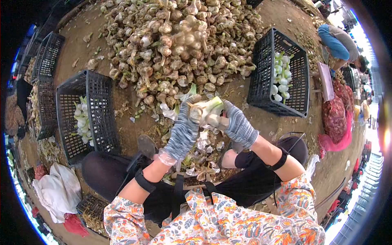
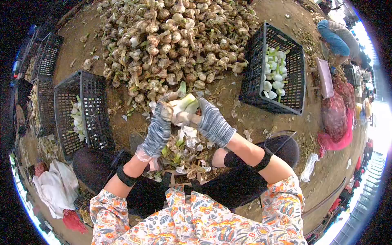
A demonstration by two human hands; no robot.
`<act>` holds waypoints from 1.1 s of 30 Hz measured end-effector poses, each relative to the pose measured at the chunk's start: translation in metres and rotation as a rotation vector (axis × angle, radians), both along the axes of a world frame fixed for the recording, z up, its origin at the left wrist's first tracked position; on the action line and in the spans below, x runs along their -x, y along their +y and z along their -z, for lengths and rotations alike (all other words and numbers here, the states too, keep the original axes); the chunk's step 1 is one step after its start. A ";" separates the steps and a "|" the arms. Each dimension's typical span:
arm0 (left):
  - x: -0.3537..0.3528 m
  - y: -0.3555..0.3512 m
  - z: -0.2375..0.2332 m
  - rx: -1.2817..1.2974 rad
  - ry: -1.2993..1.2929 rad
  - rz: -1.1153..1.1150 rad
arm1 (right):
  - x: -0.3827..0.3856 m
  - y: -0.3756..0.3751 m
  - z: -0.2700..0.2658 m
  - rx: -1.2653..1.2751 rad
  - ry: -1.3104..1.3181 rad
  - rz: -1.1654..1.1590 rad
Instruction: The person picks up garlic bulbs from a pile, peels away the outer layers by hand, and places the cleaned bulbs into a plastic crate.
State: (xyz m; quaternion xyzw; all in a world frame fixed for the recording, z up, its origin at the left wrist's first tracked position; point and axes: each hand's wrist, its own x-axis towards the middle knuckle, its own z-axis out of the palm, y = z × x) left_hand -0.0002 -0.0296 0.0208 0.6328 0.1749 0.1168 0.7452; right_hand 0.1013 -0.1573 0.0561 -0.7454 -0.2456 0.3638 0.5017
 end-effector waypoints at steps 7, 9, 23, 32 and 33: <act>-0.009 0.016 -0.036 0.453 0.270 0.067 | -0.007 -0.005 -0.009 0.032 0.218 0.005; -0.003 0.029 -0.013 0.640 0.478 0.196 | -0.016 -0.010 -0.009 -0.075 0.338 -0.045; -0.010 0.028 -0.037 -0.502 0.040 -0.003 | -0.005 -0.005 -0.016 -0.065 0.063 -0.023; -0.009 0.051 -0.036 0.014 0.004 0.404 | -0.028 -0.006 -0.010 -0.246 0.678 0.330; -0.008 0.052 -0.032 0.016 0.005 0.409 | -0.030 -0.009 0.001 -0.210 0.974 0.403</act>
